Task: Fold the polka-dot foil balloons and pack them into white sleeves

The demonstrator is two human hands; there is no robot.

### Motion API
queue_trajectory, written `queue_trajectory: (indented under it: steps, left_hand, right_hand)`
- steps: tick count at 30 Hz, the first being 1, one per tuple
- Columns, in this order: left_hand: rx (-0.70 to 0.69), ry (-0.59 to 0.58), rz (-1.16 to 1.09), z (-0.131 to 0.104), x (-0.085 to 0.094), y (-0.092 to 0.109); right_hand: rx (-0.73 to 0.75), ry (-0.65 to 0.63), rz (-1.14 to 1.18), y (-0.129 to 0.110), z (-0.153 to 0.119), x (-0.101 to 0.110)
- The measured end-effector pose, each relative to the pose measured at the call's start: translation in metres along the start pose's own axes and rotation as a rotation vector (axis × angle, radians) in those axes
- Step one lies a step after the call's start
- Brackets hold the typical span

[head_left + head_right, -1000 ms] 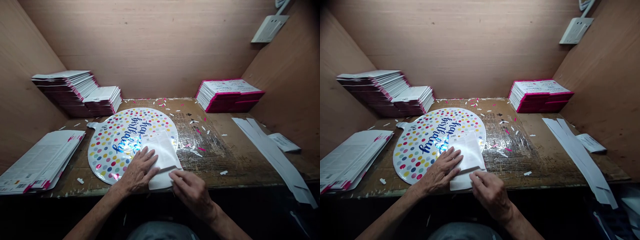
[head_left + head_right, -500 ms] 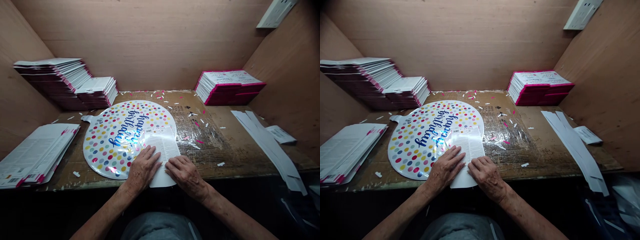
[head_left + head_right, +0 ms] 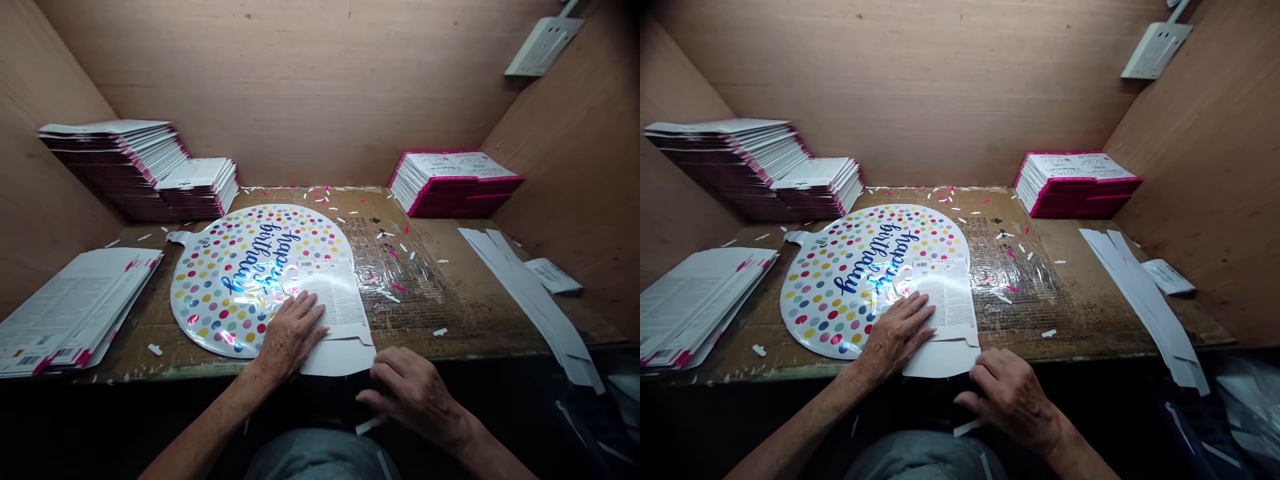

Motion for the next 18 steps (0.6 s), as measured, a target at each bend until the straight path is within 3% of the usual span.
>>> queue_trajectory:
  steps: [2, 4, 8, 10, 13, 16, 18]
  left_hand:
    - [0.012, 0.093, -0.059, -0.006, 0.011, -0.002]
    - [-0.025, 0.135, -0.129, -0.015, 0.02, 0.001]
    - [-0.168, 0.011, -0.164, -0.037, 0.021, 0.019]
    - [-0.155, 0.006, -0.158, -0.042, 0.024, 0.021]
    - [-0.009, 0.058, -0.143, -0.039, 0.025, 0.014]
    - [0.259, 0.127, -0.037, -0.033, 0.019, -0.004]
    - [0.412, 0.164, 0.072, -0.034, 0.014, -0.014]
  right_hand:
    - [0.057, 0.09, -0.067, -0.003, -0.002, 0.0]
    - [0.12, 0.096, -0.1, -0.004, 0.0, -0.011]
    - [0.152, 0.099, -0.051, -0.001, 0.003, -0.022]
    - [0.101, 0.117, 0.033, 0.006, 0.007, -0.019]
    - [-0.126, 0.153, 0.179, 0.029, 0.019, -0.016]
    - [-0.356, 0.209, 0.167, 0.051, 0.029, -0.017]
    - [-0.353, 0.237, 0.045, 0.049, 0.032, -0.016]
Point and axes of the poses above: each hand's wrist, its own z-axis towards the middle knuckle, its own x-axis out of the back of the hand, y = z × x, the point moved 10 cm from there along z, towards the middle knuckle, and after that the axes turned 12 degrees about z, right-handed, at the moved point
